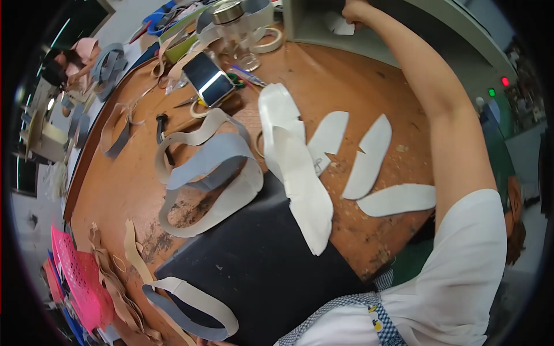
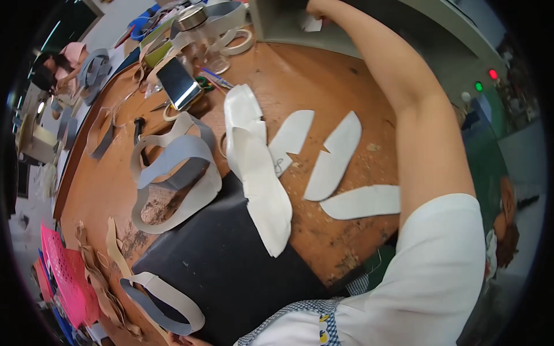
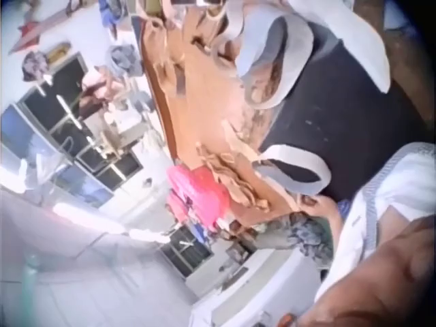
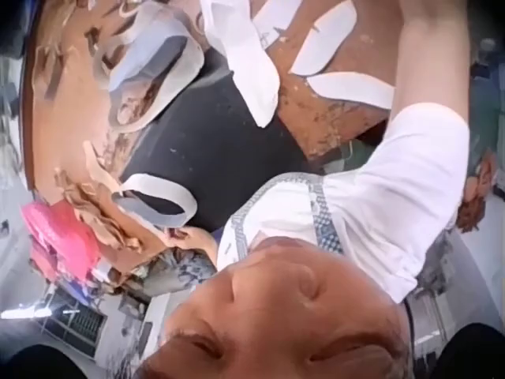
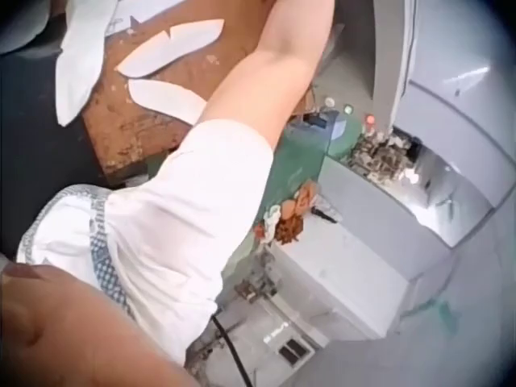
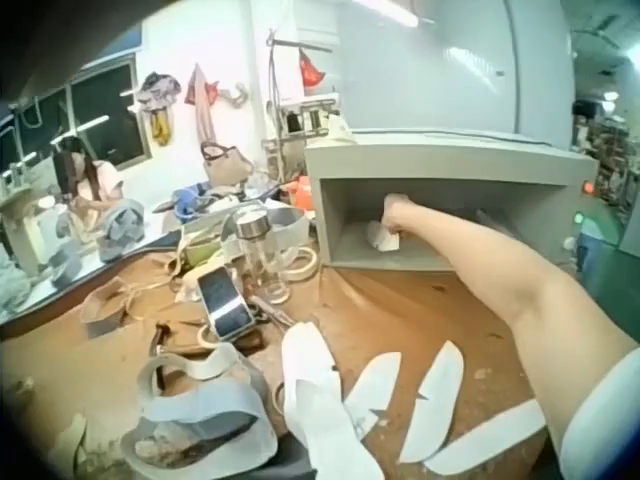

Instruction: Manually assembling shoe upper components by applying adhesive reinforcements to cut leather pieces.

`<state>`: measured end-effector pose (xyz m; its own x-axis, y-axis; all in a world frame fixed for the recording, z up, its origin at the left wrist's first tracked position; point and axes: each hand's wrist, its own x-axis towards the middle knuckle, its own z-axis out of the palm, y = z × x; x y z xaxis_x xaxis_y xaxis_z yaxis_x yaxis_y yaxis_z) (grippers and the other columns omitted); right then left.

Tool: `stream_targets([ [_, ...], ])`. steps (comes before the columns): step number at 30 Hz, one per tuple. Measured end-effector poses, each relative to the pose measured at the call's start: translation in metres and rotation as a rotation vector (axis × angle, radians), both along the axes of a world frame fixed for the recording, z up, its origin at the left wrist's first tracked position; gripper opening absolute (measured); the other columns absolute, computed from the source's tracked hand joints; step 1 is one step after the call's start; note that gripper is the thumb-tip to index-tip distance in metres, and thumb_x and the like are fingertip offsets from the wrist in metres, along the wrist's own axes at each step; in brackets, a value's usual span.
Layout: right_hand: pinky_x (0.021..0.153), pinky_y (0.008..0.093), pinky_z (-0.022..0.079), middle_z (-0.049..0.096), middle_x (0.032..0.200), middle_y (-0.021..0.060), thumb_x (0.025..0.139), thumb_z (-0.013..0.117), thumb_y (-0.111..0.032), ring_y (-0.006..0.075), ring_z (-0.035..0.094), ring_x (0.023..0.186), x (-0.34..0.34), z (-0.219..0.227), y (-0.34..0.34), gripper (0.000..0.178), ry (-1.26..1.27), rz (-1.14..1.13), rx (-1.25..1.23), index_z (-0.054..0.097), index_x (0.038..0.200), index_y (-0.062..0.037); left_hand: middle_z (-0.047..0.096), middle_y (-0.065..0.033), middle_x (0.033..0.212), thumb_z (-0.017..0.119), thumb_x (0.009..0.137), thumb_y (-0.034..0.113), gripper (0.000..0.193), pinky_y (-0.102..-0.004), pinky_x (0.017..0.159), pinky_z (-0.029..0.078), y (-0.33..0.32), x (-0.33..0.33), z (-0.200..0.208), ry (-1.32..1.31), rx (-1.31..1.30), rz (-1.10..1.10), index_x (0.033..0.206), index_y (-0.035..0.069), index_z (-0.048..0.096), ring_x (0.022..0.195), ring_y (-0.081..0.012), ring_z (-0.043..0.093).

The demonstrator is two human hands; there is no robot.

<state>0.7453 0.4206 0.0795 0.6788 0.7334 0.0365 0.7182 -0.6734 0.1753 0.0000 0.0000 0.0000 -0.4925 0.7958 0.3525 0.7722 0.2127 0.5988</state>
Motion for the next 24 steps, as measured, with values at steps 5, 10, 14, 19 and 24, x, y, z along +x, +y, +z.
stream_targets([
  [5, 0.073, 0.0391, 0.055, 0.071, 0.084, 0.0158, 0.076, 0.061, 0.002, 0.0288, 0.069, 0.082, -0.135, 0.082, -0.172, 0.018, 0.224, 0.643, 0.375, 0.067, 0.093, -0.0001, 0.062, -0.0146, 0.114, 0.059, 0.097, 0.003, 0.03, -0.0301, 0.084, 0.05, 0.005, 0.01, 0.029, -0.03, 0.385, -0.088, 0.125, -0.003, 0.053, 0.094, -0.0215, 0.061],
  [10, 0.067, 0.0293, 0.051, 0.067, 0.078, 0.0075, 0.082, 0.062, 0.005, 0.0133, 0.063, 0.073, -0.238, 0.139, -0.297, 0.02, 0.734, 0.962, 0.237, 0.062, 0.102, 0.0011, 0.059, -0.0135, 0.112, 0.059, 0.094, 0.003, 0.017, -0.0335, 0.093, 0.048, 0.029, 0.062, 0.075, -0.27, 0.294, -0.584, 0.11, 0.0, 0.06, 0.106, -0.0259, 0.059],
  [14, 0.069, 0.03, 0.053, 0.069, 0.081, 0.0079, 0.084, 0.064, 0.003, 0.0169, 0.067, 0.077, -0.321, 0.156, -0.338, 0.022, 0.956, 1.211, 0.031, 0.062, 0.106, -0.0005, 0.058, -0.0163, 0.131, 0.083, 0.074, 0.006, 0.069, -0.0408, 0.104, 0.045, 0.053, 0.138, 0.129, -0.467, 0.075, -1.183, 0.135, 0.001, 0.051, 0.12, -0.0315, 0.058],
  [19, 0.081, 0.0327, 0.054, 0.069, 0.106, 0.0099, 0.083, 0.07, -0.005, 0.0223, 0.067, 0.095, -0.324, 0.085, -0.314, 0.039, 1.273, 1.098, 0.039, 0.06, 0.121, -0.0053, 0.068, -0.0063, 0.104, 0.076, 0.088, 0.006, 0.035, -0.0279, 0.082, 0.052, 0.041, 0.148, 0.111, -0.946, -0.561, -1.315, 0.119, -0.002, 0.06, 0.092, -0.0137, 0.065],
  [24, 0.097, 0.0381, 0.047, 0.065, 0.108, 0.0096, 0.074, 0.077, -0.013, 0.0263, 0.058, 0.111, -0.188, -0.03, -0.304, 0.051, 0.733, 0.902, 0.092, 0.06, 0.122, -0.0078, 0.069, -0.0051, 0.091, 0.071, 0.09, -0.002, 0.018, -0.023, 0.073, 0.05, 0.015, 0.116, 0.111, -1.114, -0.562, -1.177, 0.106, -0.004, 0.063, 0.083, -0.0087, 0.064],
])
